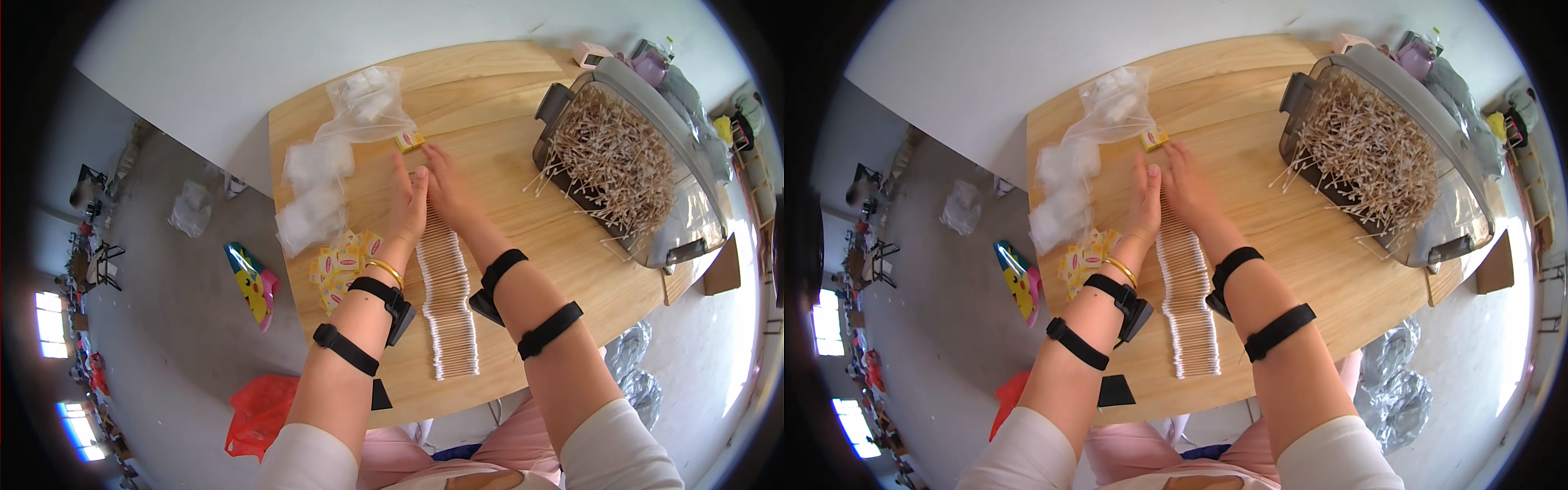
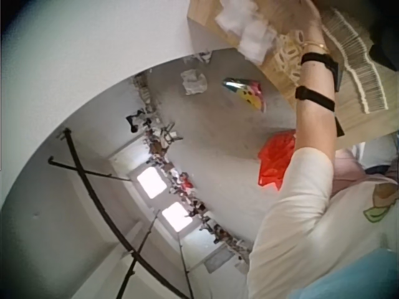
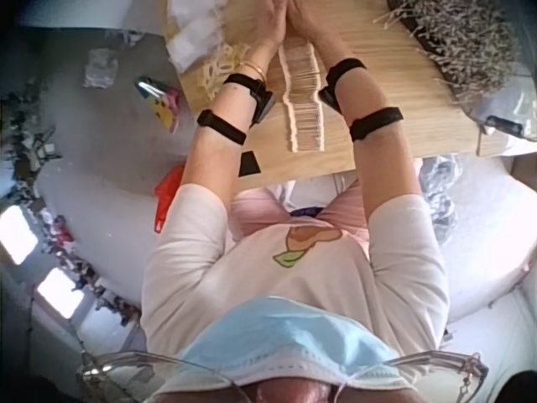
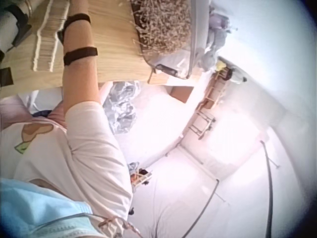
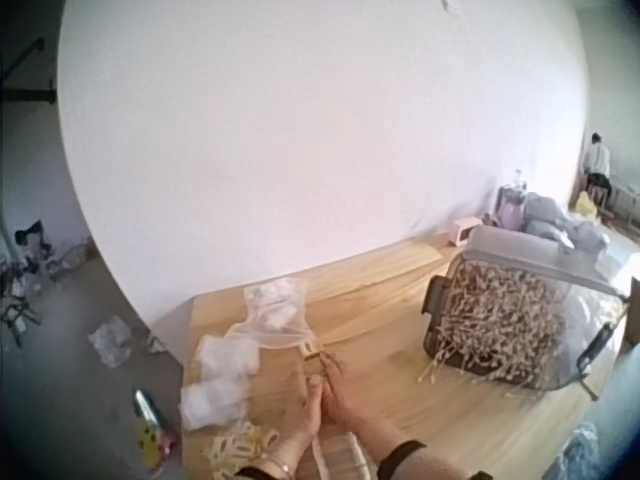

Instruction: Arranging cotton swabs and packaging them into small plastic bags.

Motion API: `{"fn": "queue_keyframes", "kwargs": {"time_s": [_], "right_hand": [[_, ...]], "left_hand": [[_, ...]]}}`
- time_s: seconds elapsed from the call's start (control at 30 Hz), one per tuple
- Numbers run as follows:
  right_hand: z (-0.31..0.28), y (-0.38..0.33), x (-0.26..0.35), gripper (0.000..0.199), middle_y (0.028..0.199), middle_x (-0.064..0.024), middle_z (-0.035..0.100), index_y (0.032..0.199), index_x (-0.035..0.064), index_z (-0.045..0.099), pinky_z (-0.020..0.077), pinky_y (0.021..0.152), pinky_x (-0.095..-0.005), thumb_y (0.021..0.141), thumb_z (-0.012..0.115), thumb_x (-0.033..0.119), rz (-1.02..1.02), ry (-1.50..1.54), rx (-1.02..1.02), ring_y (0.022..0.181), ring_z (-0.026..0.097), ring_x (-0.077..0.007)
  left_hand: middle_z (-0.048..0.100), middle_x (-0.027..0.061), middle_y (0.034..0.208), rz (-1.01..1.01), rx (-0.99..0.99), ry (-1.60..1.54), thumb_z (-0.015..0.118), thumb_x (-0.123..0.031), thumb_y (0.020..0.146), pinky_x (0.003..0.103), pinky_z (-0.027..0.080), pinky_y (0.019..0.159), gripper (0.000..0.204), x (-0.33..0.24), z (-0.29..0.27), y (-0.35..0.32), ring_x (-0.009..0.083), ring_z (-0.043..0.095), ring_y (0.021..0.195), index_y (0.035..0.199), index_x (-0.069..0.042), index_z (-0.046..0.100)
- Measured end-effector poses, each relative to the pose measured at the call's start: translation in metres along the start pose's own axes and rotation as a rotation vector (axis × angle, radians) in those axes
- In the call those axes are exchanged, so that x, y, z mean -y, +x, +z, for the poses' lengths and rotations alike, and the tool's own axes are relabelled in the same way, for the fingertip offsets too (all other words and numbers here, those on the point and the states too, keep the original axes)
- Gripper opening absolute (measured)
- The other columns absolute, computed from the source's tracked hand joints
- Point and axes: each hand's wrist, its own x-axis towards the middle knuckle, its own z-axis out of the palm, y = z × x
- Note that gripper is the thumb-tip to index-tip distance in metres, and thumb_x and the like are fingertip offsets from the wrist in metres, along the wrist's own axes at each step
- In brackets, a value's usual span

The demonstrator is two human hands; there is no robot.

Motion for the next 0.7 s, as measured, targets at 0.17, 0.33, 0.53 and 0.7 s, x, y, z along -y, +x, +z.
{"fn": "queue_keyframes", "kwargs": {"time_s": [0.17, 0.33, 0.53, 0.7], "right_hand": [[-0.004, -0.022, -0.002, 0.048, 0.156, -0.0265, 0.036, 0.149, -0.0029, 0.041, 0.0289, 0.121, -0.0437, 0.105, 0.044, 0.017, -0.032, 0.11, -0.093, 0.145, 0.035, -0.0418], [-0.048, -0.096, 0.016, 0.049, 0.158, -0.0261, 0.035, 0.151, -0.0031, 0.039, 0.025, 0.123, -0.045, 0.106, 0.042, 0.017, 0.062, 0.065, -0.096, 0.149, 0.032, -0.0406], [-0.044, -0.185, 0.082, 0.051, 0.159, -0.0237, 0.035, 0.153, -0.002, 0.038, 0.0244, 0.123, -0.0449, 0.104, 0.043, 0.012, 0.117, 0.198, -0.044, 0.151, 0.028, -0.0396], [-0.028, -0.198, 0.085, 0.053, 0.16, -0.0227, 0.033, 0.152, -0.0009, 0.04, 0.0255, 0.123, -0.044, 0.099, 0.044, 0.007, 0.144, 0.182, -0.084, 0.151, 0.028, -0.0391]], "left_hand": [[0.007, 0.03, 0.167, -0.019, -0.002, -0.012, 0.035, -0.062, 0.105, 0.044, 0.009, 0.126, 0.094, -0.009, -0.008, -0.015, 0.0379, 0.006, 0.157, 0.159, 0.01, 0.006], [0.006, 0.0275, 0.168, -0.023, -0.006, -0.055, 0.032, -0.061, 0.105, 0.045, 0.009, 0.126, 0.091, -0.03, -0.026, -0.133, 0.0372, 0.005, 0.157, 0.16, 0.007, 0.005], [0.004, 0.0257, 0.169, -0.013, 0.011, -0.087, 0.031, -0.062, 0.105, 0.046, 0.008, 0.126, 0.091, -0.06, -0.015, -0.198, 0.0372, 0.004, 0.157, 0.161, 0.004, 0.004], [0.003, 0.0267, 0.169, -0.086, 0.109, -0.03, 0.035, -0.063, 0.104, 0.046, 0.008, 0.127, 0.093, -0.051, 0.007, -0.203, 0.0391, 0.002, 0.157, 0.161, 0.003, 0.003]]}}
